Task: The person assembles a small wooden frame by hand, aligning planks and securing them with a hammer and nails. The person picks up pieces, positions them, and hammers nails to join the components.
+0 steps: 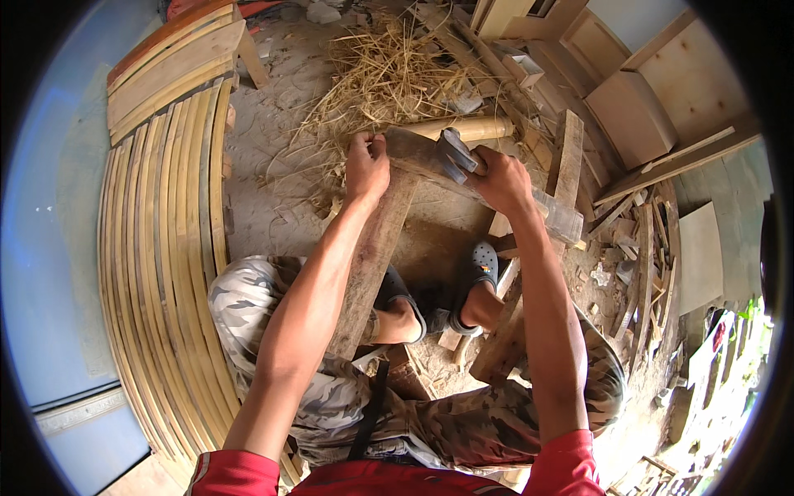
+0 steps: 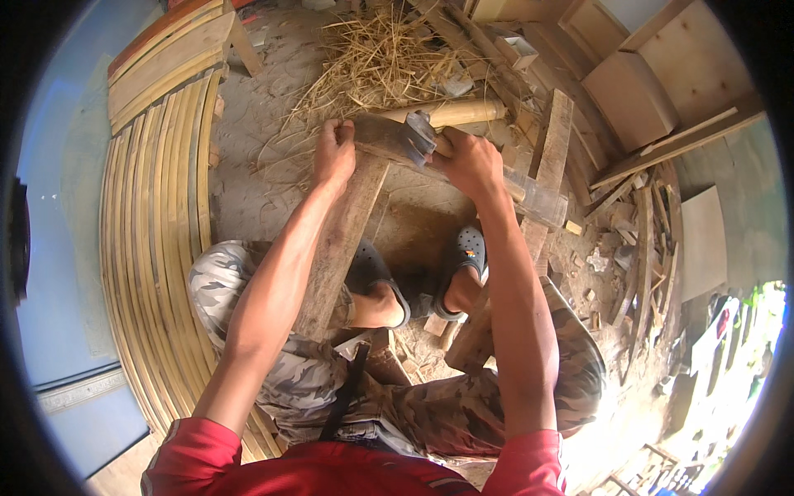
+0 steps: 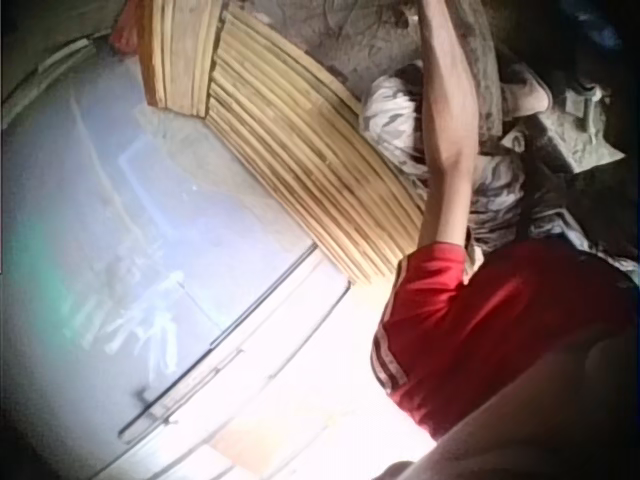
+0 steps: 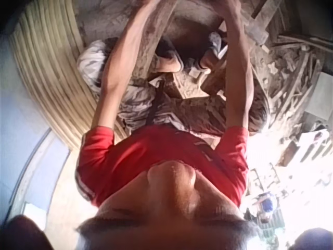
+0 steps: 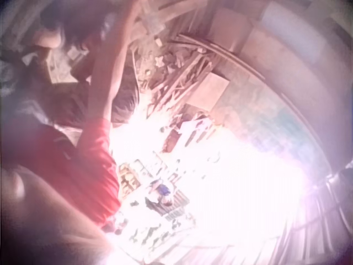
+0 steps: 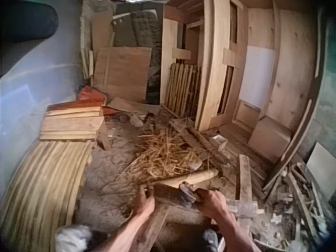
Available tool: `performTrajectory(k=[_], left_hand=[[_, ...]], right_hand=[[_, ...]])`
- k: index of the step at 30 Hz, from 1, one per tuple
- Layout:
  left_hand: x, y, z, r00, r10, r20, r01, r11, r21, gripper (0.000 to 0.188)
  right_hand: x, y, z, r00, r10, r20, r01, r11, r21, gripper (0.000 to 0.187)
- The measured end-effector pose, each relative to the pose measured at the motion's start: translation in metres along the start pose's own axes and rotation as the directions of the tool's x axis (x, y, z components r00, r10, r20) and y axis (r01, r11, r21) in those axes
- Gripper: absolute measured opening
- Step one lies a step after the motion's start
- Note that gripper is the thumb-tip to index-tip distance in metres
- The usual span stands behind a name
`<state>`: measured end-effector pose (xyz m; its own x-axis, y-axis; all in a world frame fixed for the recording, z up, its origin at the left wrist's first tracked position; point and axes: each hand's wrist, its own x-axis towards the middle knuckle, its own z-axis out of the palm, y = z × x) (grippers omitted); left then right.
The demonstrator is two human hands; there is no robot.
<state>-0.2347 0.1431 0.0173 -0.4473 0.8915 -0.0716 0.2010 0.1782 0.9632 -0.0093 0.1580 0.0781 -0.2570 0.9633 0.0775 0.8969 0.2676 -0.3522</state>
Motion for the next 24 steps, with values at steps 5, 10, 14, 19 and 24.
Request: performTrajectory(k=[5,10,14,19,24], left_hand=[[0.011,-0.013,0.004,0.995,0.089,-0.041,-0.089,0.996,0.004,0.036],[0.018,-0.020,0.003,0.993,0.116,0.022,-0.116,0.992,0.039,0.037],[0.015,-0.015,-0.005,0.985,0.152,0.086,-0.160,0.982,0.097,0.038],[0.016,-0.007,-0.012,0.980,0.120,0.159,-0.135,0.987,0.088,0.039],[0.032,0.003,-0.027,0.973,-0.022,0.229,-0.011,0.990,0.140,0.034]], right_hand=[[0.007,0.005,-0.002,0.997,-0.029,0.065,0.028,0.999,0.015,0.040],[0.008,0.007,-0.005,0.995,-0.070,0.072,0.066,0.996,0.054,0.041],[0.005,0.008,-0.005,0.995,-0.086,0.053,0.085,0.996,0.026,0.032],[0.005,0.010,-0.003,0.996,-0.078,0.051,0.079,0.997,-0.007,0.038],[0.009,0.007,0.003,0.998,-0.020,0.054,0.021,1.000,-0.007,0.043]])
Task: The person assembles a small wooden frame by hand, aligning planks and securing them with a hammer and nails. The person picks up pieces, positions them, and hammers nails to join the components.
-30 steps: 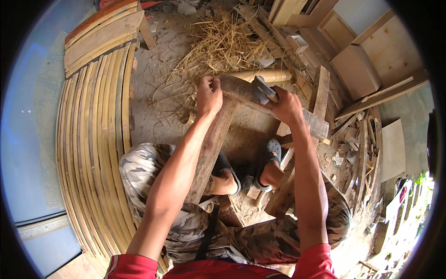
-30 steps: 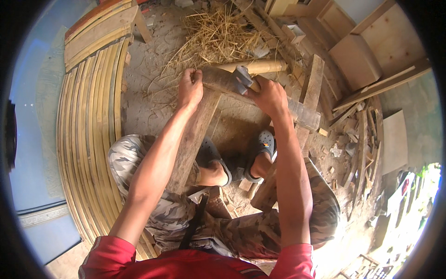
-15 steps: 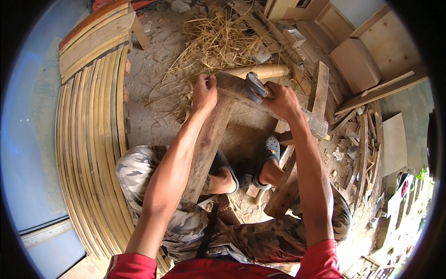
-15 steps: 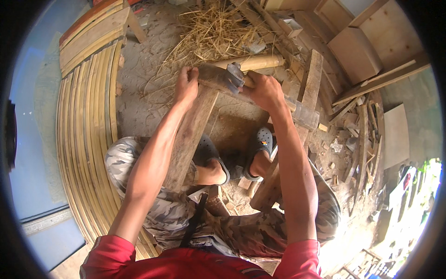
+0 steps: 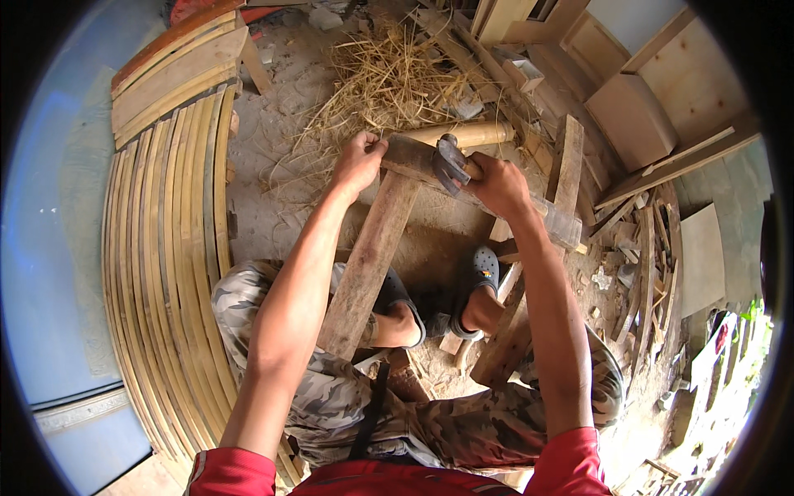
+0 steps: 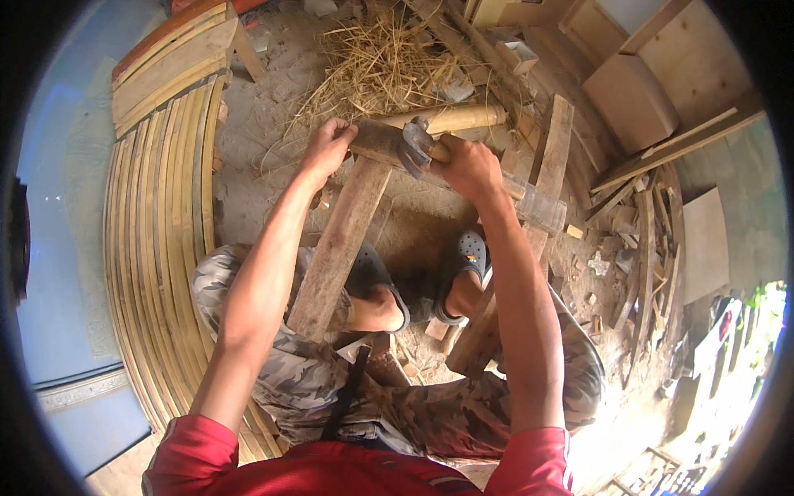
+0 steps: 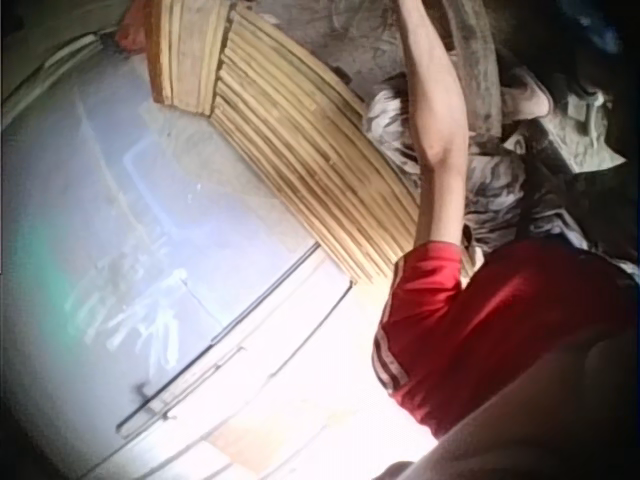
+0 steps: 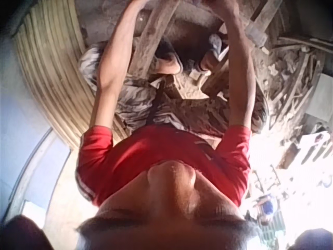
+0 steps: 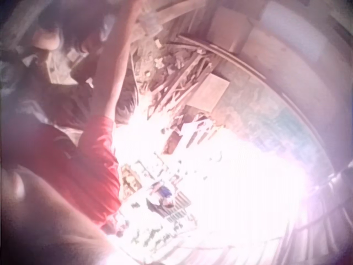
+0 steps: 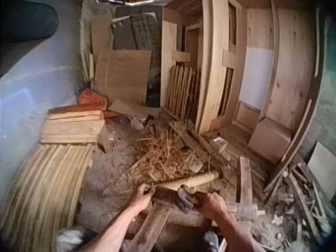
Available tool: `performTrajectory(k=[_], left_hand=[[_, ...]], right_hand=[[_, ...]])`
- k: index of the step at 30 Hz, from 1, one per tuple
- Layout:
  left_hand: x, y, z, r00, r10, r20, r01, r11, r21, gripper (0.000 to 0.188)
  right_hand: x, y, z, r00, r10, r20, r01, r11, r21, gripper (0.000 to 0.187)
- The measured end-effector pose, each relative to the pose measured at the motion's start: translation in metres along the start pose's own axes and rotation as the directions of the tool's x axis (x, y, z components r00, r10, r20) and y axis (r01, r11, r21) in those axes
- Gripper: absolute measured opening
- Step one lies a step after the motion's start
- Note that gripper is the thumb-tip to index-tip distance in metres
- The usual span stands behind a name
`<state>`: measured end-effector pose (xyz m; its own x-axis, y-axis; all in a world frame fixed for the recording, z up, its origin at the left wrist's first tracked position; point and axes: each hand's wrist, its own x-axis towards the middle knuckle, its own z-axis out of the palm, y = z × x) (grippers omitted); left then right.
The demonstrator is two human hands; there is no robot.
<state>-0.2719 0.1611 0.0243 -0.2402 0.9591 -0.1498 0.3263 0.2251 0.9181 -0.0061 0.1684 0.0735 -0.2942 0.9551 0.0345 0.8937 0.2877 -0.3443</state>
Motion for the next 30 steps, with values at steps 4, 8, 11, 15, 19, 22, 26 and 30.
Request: performTrajectory(k=[4,8,11,15,19,22,26,30], left_hand=[[-0.015,0.022,-0.013,0.995,0.086,-0.059,-0.091,0.992,-0.088,0.025],[-0.023,0.025,-0.003,0.940,0.339,-0.031,-0.339,0.941,-0.014,0.018],[-0.023,0.024,0.010,0.863,0.505,-0.026,-0.504,0.863,0.032,0.017],[-0.025,0.018,0.017,0.894,0.447,0.044,-0.449,0.889,0.087,0.018],[-0.015,0.017,0.011,0.878,0.470,0.093,-0.478,0.873,0.098,0.017],[-0.012,0.024,0.009,0.903,0.407,0.134,-0.426,0.887,0.179,0.017],[-0.013,0.031,0.007,0.921,0.357,0.155,-0.387,0.879,0.279,0.018],[-0.007,0.032,0.004,0.907,0.385,0.169,-0.420,0.829,0.368,0.018]], right_hand=[[-0.002,-0.001,0.000,0.998,0.055,0.032,-0.055,0.998,-0.011,0.047],[-0.002,-0.005,-0.005,0.997,0.062,0.044,-0.063,0.998,0.006,0.052],[0.000,-0.006,-0.004,0.996,0.067,0.057,-0.068,0.998,0.001,0.054],[-0.001,-0.003,-0.003,0.996,0.073,0.046,-0.074,0.997,0.019,0.053],[0.000,-0.005,-0.005,0.996,0.070,0.050,-0.071,0.997,0.025,0.053],[0.003,-0.003,-0.004,0.996,0.067,0.059,-0.068,0.997,0.020,0.053],[0.005,0.000,-0.005,0.996,0.054,0.070,-0.056,0.998,0.025,0.051],[0.009,0.000,-0.005,0.999,0.044,0.001,-0.044,0.993,0.111,0.050]])
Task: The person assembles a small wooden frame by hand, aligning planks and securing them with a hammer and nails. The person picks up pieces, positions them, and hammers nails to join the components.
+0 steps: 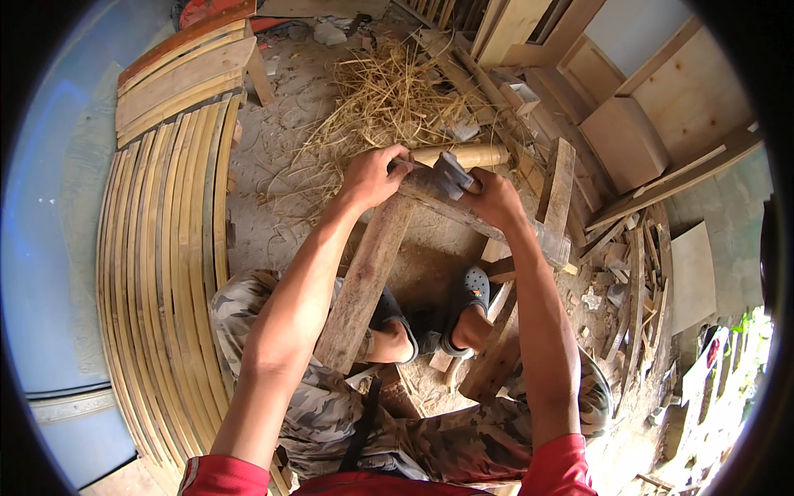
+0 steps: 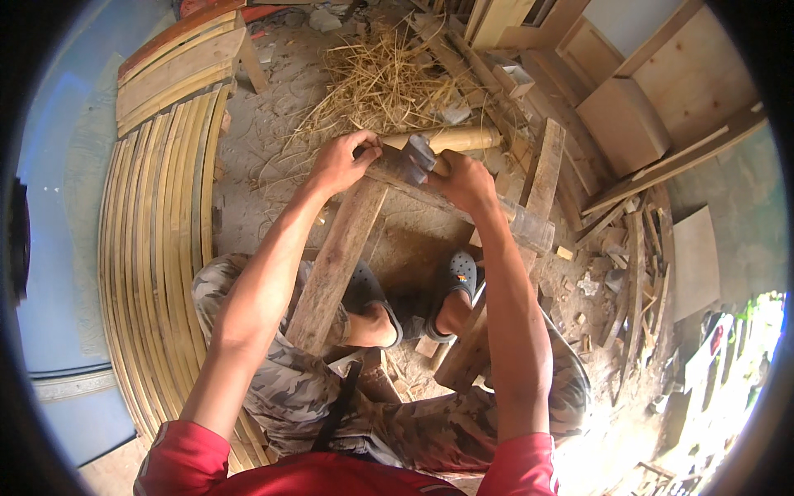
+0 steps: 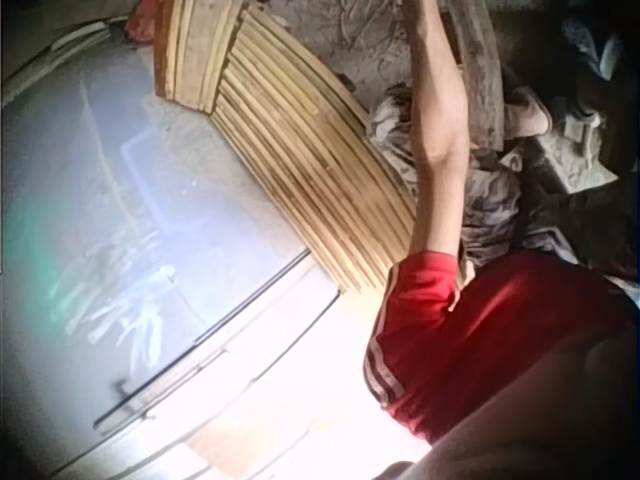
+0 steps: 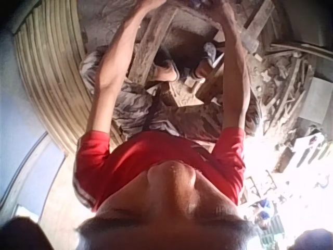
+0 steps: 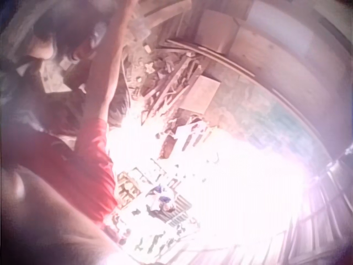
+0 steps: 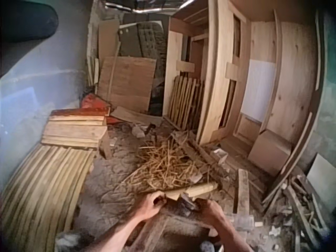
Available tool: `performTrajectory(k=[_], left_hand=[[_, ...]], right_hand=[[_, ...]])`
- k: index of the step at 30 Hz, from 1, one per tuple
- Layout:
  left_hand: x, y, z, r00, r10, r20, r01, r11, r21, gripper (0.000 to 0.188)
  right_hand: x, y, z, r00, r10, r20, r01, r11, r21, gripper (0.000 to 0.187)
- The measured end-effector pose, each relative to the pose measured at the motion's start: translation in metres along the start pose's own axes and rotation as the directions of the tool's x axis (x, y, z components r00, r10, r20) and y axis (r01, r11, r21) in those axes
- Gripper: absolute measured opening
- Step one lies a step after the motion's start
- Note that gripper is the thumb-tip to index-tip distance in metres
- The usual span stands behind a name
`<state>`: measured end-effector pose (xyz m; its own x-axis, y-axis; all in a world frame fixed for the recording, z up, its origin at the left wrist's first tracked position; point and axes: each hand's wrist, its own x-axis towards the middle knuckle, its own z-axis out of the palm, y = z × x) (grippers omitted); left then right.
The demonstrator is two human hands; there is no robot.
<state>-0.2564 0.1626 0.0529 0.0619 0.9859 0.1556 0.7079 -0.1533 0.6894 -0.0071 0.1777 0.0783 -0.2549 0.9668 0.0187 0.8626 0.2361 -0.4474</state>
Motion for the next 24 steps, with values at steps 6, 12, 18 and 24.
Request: performTrajectory(k=[6,12,18,24], left_hand=[[0.002,0.004,-0.006,0.999,-0.011,0.043,0.010,1.000,0.025,0.019],[-0.005,0.006,-0.005,0.998,0.064,-0.012,-0.064,0.998,0.001,0.017],[-0.009,-0.006,0.005,0.965,0.213,-0.152,-0.219,0.976,-0.019,0.014],[-0.007,-0.011,0.011,0.946,0.272,-0.177,-0.276,0.961,-0.002,0.018]], right_hand=[[0.002,-0.025,-0.012,0.988,0.061,-0.140,-0.052,0.996,0.067,0.053],[-0.012,-0.063,-0.026,0.988,0.066,-0.138,-0.033,0.972,0.231,0.048],[-0.023,-0.094,-0.031,0.995,0.062,-0.077,-0.039,0.963,0.266,0.051],[-0.022,-0.104,-0.031,0.994,0.011,-0.113,0.018,0.968,0.249,0.046]])
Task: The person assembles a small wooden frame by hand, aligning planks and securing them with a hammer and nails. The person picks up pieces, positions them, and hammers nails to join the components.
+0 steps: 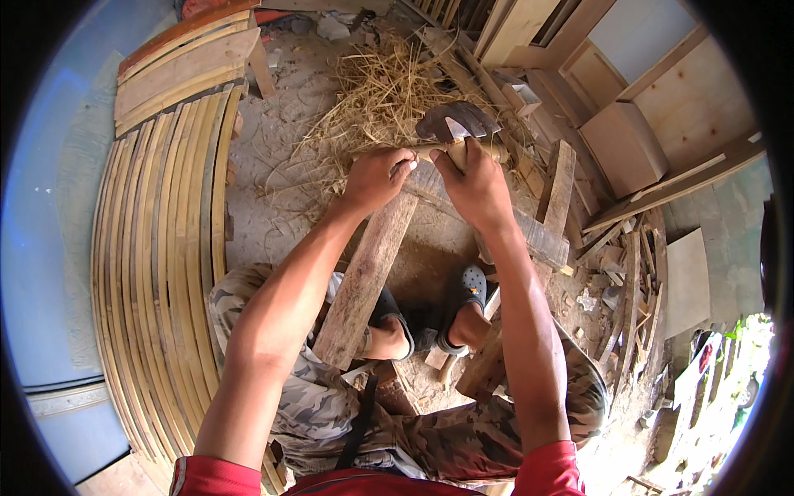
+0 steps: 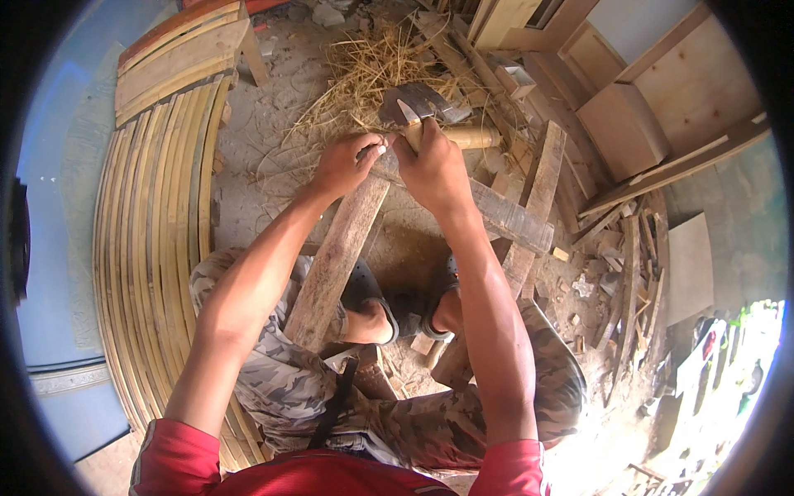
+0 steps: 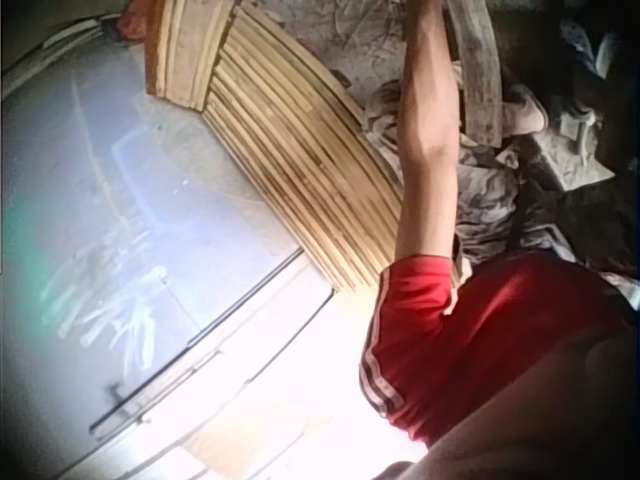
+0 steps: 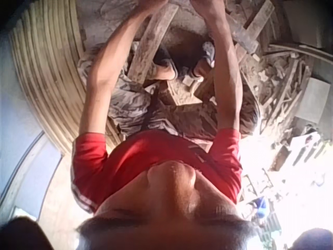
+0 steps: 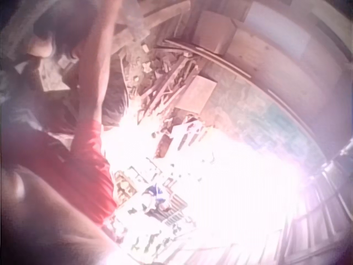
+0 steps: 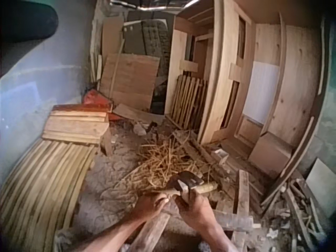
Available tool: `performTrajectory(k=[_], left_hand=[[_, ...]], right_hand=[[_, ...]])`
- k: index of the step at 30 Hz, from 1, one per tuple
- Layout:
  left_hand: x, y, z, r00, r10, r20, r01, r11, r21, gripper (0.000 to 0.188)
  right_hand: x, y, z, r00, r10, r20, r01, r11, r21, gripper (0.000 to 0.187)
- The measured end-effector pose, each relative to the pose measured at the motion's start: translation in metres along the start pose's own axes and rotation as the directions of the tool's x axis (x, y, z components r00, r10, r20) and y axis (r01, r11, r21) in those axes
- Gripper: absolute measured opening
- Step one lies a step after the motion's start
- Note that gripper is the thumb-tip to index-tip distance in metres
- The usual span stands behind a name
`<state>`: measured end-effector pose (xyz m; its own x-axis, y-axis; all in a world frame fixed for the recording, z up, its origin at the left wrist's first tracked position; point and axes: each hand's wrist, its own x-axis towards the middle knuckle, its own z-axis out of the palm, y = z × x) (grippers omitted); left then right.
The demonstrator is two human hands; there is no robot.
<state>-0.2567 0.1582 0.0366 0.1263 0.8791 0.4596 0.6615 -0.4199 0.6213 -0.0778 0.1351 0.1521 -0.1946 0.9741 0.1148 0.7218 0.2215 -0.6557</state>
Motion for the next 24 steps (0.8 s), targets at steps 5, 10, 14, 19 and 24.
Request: performTrajectory(k=[5,10,14,19,24], left_hand=[[-0.002,0.000,0.005,0.997,0.041,-0.062,-0.042,0.999,-0.009,0.018],[-0.002,-0.003,0.004,1.000,-0.014,-0.015,0.014,1.000,-0.019,0.019],[-0.001,-0.004,0.007,0.997,0.000,-0.074,-0.004,0.999,-0.042,0.019],[-0.002,-0.006,0.006,0.993,0.052,-0.103,-0.058,0.997,-0.055,0.019],[0.002,-0.004,0.005,0.999,0.036,-0.020,-0.036,0.999,0.014,0.019]], right_hand=[[0.005,0.016,0.005,0.996,-0.041,0.078,0.052,0.987,-0.152,0.037],[0.002,0.004,0.006,0.998,-0.049,-0.048,0.048,0.999,-0.023,0.036],[0.003,0.020,0.013,0.994,0.009,0.110,0.011,0.984,-0.180,0.034],[-0.004,0.018,0.014,0.998,0.064,-0.003,-0.064,0.994,-0.093,0.034],[0.007,0.007,-0.005,0.999,-0.026,-0.040,0.024,0.998,-0.058,0.035]])
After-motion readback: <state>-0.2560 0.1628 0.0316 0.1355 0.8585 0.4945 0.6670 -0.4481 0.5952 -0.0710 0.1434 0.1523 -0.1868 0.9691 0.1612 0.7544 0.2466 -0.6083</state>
